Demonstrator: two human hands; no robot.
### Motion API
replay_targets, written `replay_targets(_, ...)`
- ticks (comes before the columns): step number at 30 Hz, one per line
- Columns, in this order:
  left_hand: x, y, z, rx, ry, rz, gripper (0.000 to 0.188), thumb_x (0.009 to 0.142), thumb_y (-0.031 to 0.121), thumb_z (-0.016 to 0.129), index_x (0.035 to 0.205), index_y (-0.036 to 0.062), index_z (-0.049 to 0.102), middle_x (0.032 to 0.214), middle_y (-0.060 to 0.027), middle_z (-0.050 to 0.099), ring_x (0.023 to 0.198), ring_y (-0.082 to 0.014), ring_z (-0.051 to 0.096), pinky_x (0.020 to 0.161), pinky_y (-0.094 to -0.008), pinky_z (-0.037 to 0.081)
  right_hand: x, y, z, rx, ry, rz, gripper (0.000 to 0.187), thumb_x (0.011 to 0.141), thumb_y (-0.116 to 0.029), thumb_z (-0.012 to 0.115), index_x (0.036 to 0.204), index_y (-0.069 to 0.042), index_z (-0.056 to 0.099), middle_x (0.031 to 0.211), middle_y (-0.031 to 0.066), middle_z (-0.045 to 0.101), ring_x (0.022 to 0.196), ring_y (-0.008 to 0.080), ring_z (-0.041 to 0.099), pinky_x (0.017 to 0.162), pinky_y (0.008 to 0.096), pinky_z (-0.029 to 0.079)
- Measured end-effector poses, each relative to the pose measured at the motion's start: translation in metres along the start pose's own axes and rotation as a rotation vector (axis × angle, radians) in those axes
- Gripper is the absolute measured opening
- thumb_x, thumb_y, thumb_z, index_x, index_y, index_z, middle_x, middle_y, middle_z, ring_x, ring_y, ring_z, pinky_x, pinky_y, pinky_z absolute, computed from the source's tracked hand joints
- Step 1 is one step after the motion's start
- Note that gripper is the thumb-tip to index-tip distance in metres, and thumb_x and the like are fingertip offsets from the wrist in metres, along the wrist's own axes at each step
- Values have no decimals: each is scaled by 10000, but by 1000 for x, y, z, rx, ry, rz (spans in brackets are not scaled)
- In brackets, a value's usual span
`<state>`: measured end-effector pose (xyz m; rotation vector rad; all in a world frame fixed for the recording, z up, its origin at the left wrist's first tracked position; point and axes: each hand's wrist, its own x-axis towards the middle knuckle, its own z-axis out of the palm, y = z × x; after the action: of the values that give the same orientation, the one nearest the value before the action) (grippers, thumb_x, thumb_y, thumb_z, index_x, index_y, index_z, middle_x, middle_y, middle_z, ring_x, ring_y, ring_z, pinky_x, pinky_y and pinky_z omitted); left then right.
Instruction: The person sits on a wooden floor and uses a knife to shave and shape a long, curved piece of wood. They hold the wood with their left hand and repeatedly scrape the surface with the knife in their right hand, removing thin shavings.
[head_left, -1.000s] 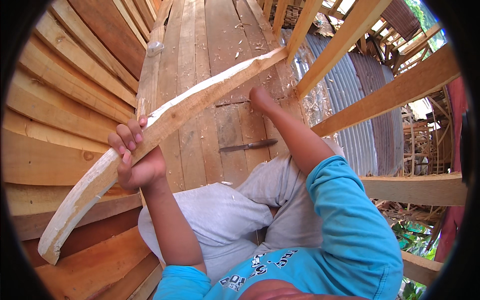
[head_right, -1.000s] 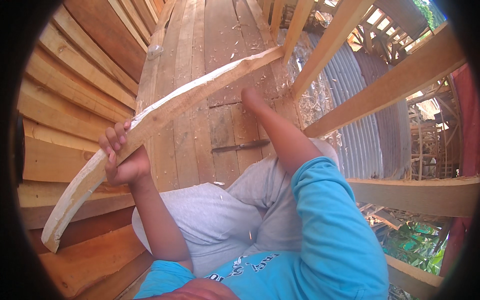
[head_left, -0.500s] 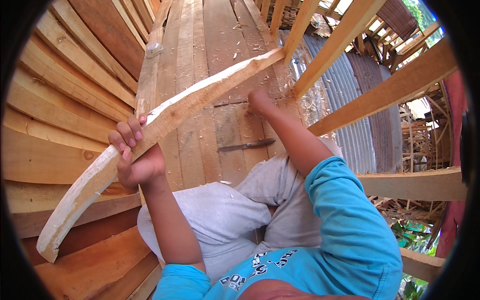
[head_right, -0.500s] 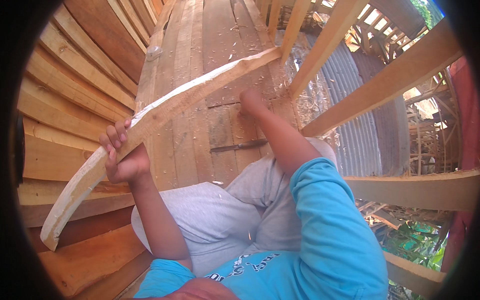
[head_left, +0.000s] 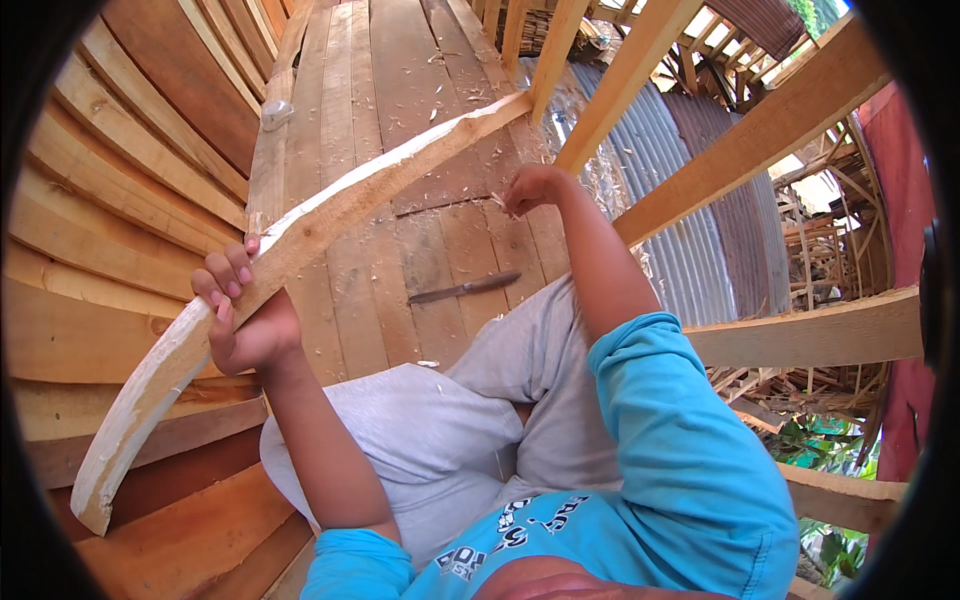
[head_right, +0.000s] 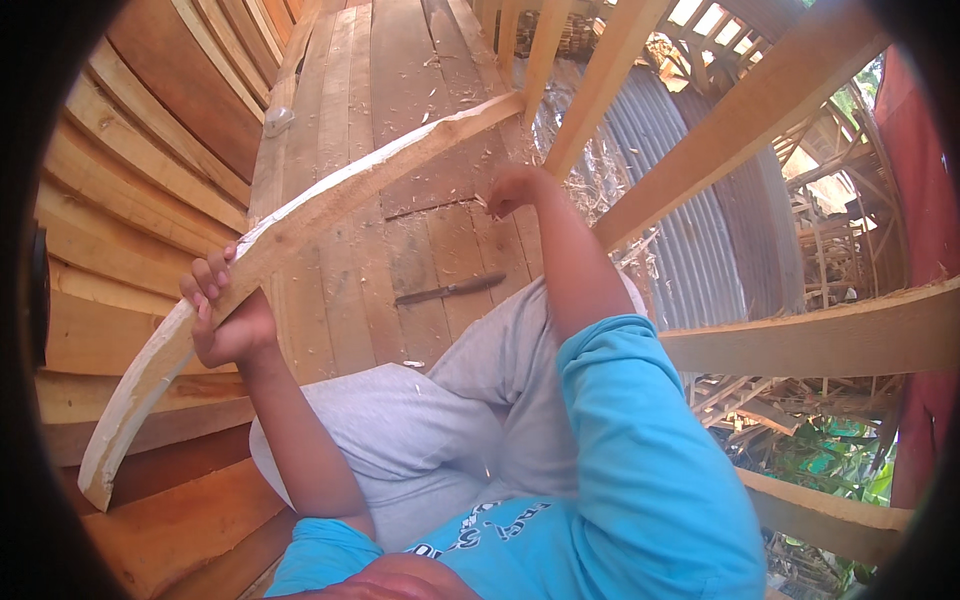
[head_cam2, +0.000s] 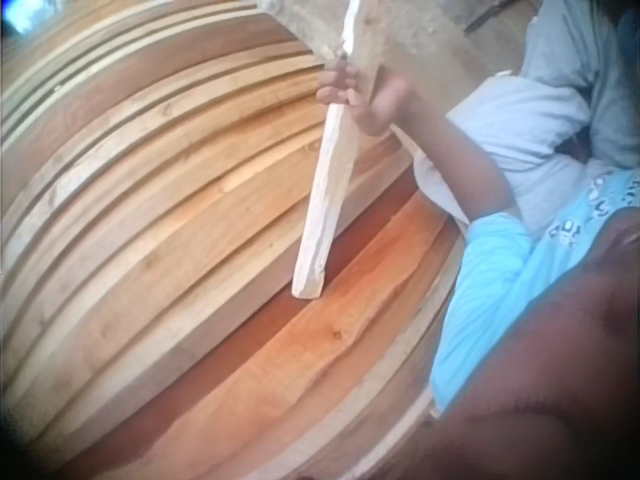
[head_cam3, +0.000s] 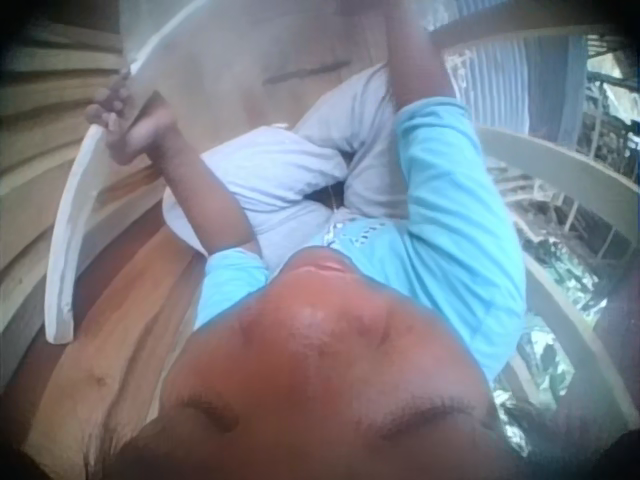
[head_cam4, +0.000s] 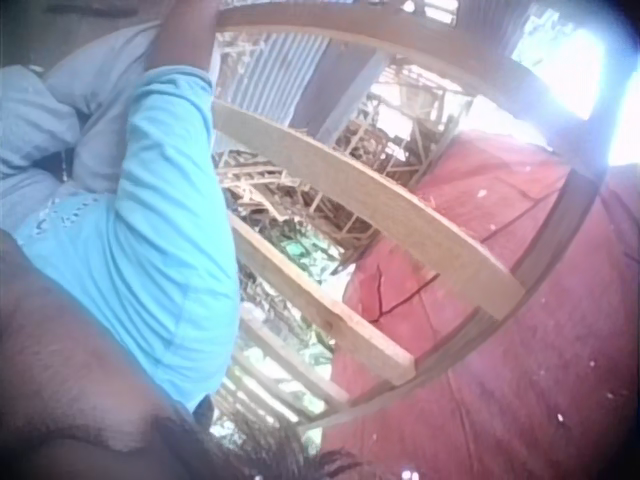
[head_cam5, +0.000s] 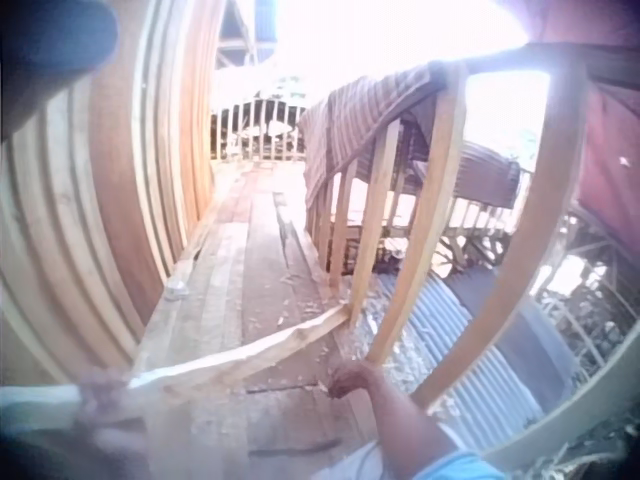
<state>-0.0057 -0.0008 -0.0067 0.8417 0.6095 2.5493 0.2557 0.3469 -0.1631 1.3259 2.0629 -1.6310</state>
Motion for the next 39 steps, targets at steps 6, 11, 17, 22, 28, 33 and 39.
replay_targets(6,1,-9,3,-60,-6,-17,245,640,187,565,775,176,361,773,8,333,795,-162,392,1014,-406,336,-56,35,-54,-695,554,253,160,813,-88,741,861,63,722,821,144,725,679,226,711,661,364,576)
replay_targets(11,1,-1,-2,-41,-17,-10,222,650,173,577,763,179,386,763,12,346,802,-165,412,1034,-412,333,-56,-15,-21,-601,293,253,229,799,-198,723,809,31,733,802,166,726,726,317,710,689,425,565)
replay_targets(17,2,-5,2,-30,-15,-13,238,648,185,576,768,176,371,770,9,345,801,-165,406,1025,-412,334,-5,-5,23,-680,632,-44,260,830,-135,592,1001,33,693,1003,248,695,946,388,680,794,441,558)
replay_targets(22,3,-9,5,-56,-31,-36,240,648,173,597,753,183,382,756,16,354,802,-162,416,1037,-405,332,47,26,54,-861,650,-418,490,958,-265,483,1375,-11,467,1489,213,424,1392,341,396,1126,437,362)
replay_targets(28,2,1,2,-17,-35,-16,248,649,173,600,755,184,376,755,18,344,803,-161,414,1016,-390,337,30,3,54,-889,296,-599,596,1014,-365,395,1485,-7,330,1570,173,316,1469,336,264,1193,508,210)
replay_targets(33,0,-3,6,-1,-7,-11,261,646,190,598,761,183,363,762,16,335,791,-158,395,1009,-387,340,43,18,39,-742,1027,127,613,999,-340,416,1482,23,311,1572,217,283,1490,360,186,1193,524,197)
replay_targets(39,1,-4,6,-2,0,-6,268,647,205,599,766,181,360,765,12,336,785,-158,387,1007,-390,341,44,12,28,-680,725,-149,525,936,-258,524,1372,26,457,1366,213,517,1331,337,445,1064,446,397)
